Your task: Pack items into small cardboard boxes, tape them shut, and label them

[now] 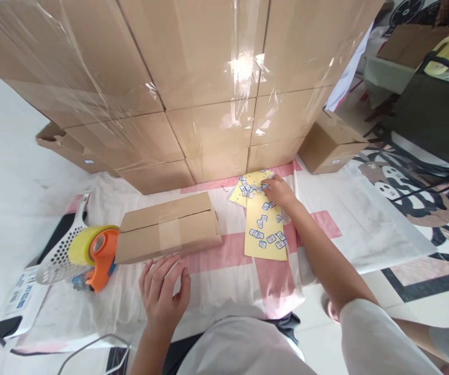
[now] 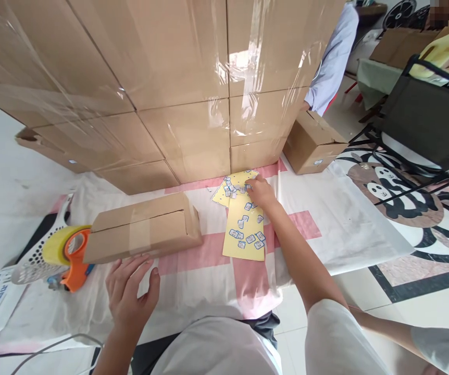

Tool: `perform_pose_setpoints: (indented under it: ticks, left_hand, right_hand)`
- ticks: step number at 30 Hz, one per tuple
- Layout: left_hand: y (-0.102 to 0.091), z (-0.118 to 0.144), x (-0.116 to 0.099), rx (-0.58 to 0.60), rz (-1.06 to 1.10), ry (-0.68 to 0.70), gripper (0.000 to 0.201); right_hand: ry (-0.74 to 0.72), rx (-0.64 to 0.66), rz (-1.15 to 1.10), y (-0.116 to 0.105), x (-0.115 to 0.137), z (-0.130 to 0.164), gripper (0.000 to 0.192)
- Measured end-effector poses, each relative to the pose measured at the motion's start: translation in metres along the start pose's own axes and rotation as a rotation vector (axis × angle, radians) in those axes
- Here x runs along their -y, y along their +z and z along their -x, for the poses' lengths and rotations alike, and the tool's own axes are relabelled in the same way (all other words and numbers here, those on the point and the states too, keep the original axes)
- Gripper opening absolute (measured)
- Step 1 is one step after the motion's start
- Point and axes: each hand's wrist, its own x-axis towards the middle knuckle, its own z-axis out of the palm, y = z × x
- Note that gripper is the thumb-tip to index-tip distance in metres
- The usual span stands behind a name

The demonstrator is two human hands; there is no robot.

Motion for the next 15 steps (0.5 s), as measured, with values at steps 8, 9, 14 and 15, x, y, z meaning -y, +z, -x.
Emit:
perform_pose_setpoints:
  ticks: [8, 9, 14, 15]
  left_hand:
    - [-0.002, 0.001, 0.002, 0.006, -0.015, 0.004, 0.023]
    - [-0.003, 0.002, 0.003, 0.003, -0.018, 0.005, 0.023]
    - [-0.005, -0.004, 0.013, -0.039, -0.055, 0.036, 0.027]
    - [-0.006, -0.006, 0.016, -0.061, -0.073, 0.046, 0.027]
  right_hand:
    - [-0.033, -0.108, -0.195, -0.001, -0.008, -0.011, 0.020]
    - [-0.031, -0.125, -0.232, -0.004, -0.008, -0.009, 0.019]
    - [-0.112, -0.092, -0.487, -0.015, 0.010, 0.008, 0.014]
    - [-0.175, -0.031, -0.595, -0.015, 0.020, 0.015, 0.015]
